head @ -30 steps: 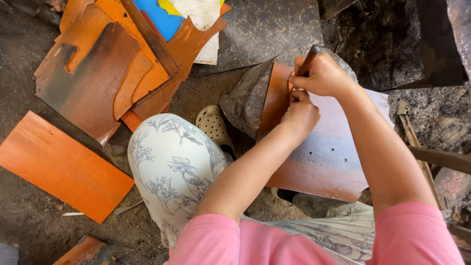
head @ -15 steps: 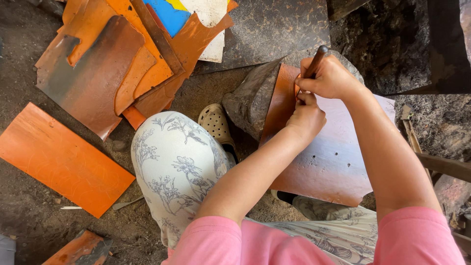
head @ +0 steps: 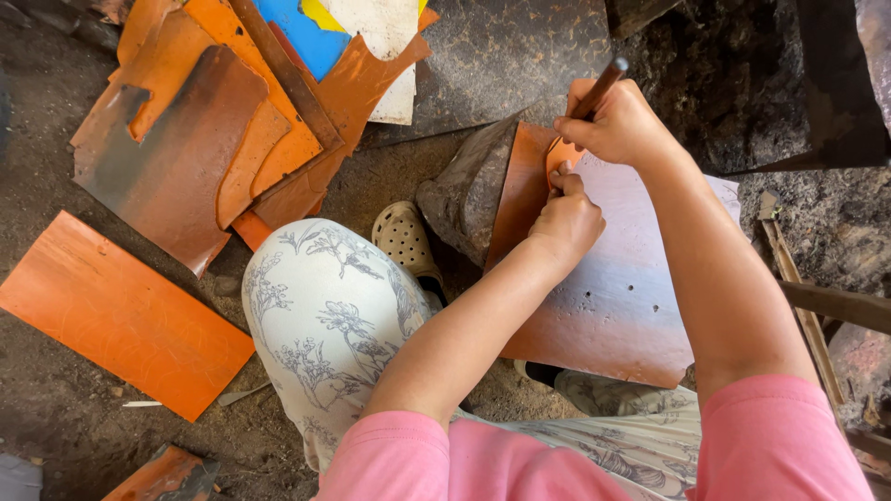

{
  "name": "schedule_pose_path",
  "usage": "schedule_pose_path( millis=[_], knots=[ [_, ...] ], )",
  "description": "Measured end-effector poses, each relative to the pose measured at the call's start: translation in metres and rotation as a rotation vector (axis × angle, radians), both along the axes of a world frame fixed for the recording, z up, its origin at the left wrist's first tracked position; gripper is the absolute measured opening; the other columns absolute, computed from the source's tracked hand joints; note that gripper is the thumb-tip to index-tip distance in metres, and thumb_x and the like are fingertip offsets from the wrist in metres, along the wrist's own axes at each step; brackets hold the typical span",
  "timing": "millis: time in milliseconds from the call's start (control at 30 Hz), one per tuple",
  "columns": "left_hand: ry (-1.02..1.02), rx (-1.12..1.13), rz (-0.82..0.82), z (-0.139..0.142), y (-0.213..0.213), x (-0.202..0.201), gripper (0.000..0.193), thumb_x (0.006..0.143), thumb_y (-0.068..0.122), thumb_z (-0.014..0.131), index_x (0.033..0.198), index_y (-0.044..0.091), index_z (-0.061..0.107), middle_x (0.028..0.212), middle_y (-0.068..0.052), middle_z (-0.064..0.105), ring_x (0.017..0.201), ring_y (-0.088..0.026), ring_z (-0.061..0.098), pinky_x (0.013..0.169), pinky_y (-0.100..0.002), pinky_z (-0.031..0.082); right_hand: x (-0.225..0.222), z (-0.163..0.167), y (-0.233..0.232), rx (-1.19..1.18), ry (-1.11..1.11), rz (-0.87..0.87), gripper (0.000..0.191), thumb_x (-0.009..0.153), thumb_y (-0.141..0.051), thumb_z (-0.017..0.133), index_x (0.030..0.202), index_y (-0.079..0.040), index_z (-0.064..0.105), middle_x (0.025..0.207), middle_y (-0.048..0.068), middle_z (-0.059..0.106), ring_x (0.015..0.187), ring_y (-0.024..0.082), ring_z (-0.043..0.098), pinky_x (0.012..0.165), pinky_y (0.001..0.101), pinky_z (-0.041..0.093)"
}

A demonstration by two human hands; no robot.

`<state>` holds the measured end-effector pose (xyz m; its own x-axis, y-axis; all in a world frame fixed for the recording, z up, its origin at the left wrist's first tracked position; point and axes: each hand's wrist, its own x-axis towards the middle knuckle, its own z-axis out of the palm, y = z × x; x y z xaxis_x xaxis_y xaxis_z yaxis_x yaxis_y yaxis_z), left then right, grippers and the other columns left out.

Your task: The person wipes a large piece of orange leather with a cloth, then uses a small knife to cut a smaller piece of leather placed on top of it. The person continues cutting the smaller piece along its edges.

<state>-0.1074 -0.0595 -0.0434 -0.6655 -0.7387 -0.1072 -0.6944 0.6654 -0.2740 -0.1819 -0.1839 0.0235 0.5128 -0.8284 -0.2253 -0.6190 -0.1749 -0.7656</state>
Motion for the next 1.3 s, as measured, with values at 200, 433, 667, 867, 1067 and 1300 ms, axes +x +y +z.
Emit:
schedule_pose_path(
  millis=[200,433,667,867,1067,1300],
  knots=[
    [0.025,-0.023,0.021,-0.004,0.003,-0.001,0.027,0.08,0.005,0.065,0.102,-0.005,0.077,0.111,-0.039,0.068,0.104,-0.052,0.067,0.08,-0.052,0.058,-0.011,-0.009,-0.001,-0.061,-0.089,-0.034,0.025,0.097,-0.004,0.074,0.079,0.0,0.057,0.071,0.008,0.066,0.063,0.012,0.065,0.054,0.0296,0.049],
    [-0.024,-0.069,0.029,-0.004,0.001,0.001,0.027,0.079,0.006,0.065,0.1,-0.004,0.079,0.111,-0.037,0.07,0.101,-0.051,0.068,0.079,-0.05,0.055,-0.021,-0.023,-0.004,0.019,-0.255,-0.114,0.024,0.096,-0.001,0.073,0.079,-0.001,0.056,0.076,0.008,0.069,0.066,0.011,0.066,0.055,0.0266,0.052],
    [-0.002,0.052,-0.006,-0.003,0.005,0.004,0.024,0.084,0.012,0.065,0.098,0.0,0.08,0.096,-0.029,0.075,0.102,-0.052,0.069,0.092,-0.059,0.049,-0.027,-0.035,-0.002,0.062,-0.323,-0.18,0.024,0.096,0.0,0.072,0.079,-0.001,0.056,0.077,0.009,0.069,0.067,0.01,0.067,0.055,0.0262,0.054],
    [-0.005,-0.105,0.018,-0.003,0.005,0.005,0.028,0.08,0.017,0.063,0.096,-0.001,0.08,0.103,-0.034,0.074,0.099,-0.048,0.071,0.083,-0.054,0.049,-0.03,-0.035,-0.008,0.04,-0.255,-0.236,0.022,0.093,0.001,0.072,0.079,-0.002,0.056,0.075,0.009,0.067,0.062,0.011,0.064,0.051,0.0263,0.05],
    [-0.074,-0.134,0.004,-0.003,0.005,0.007,0.026,0.082,0.012,0.064,0.097,-0.003,0.079,0.101,-0.033,0.074,0.102,-0.046,0.072,0.088,-0.052,0.047,-0.038,-0.036,-0.002,0.051,-0.309,-0.246,0.024,0.095,0.001,0.072,0.08,-0.002,0.054,0.077,0.008,0.069,0.063,0.01,0.064,0.051,0.0256,0.048],
    [-0.033,-0.131,0.028,-0.001,0.006,0.01,0.034,0.083,0.018,0.059,0.099,-0.005,0.078,0.099,-0.03,0.075,0.098,-0.043,0.073,0.1,-0.053,0.043,-0.057,-0.045,0.017,0.068,-0.406,-0.359,0.018,0.096,0.005,0.069,0.083,-0.001,0.057,0.081,0.009,0.069,0.067,0.011,0.064,0.055,0.0271,0.05]
  ],
)
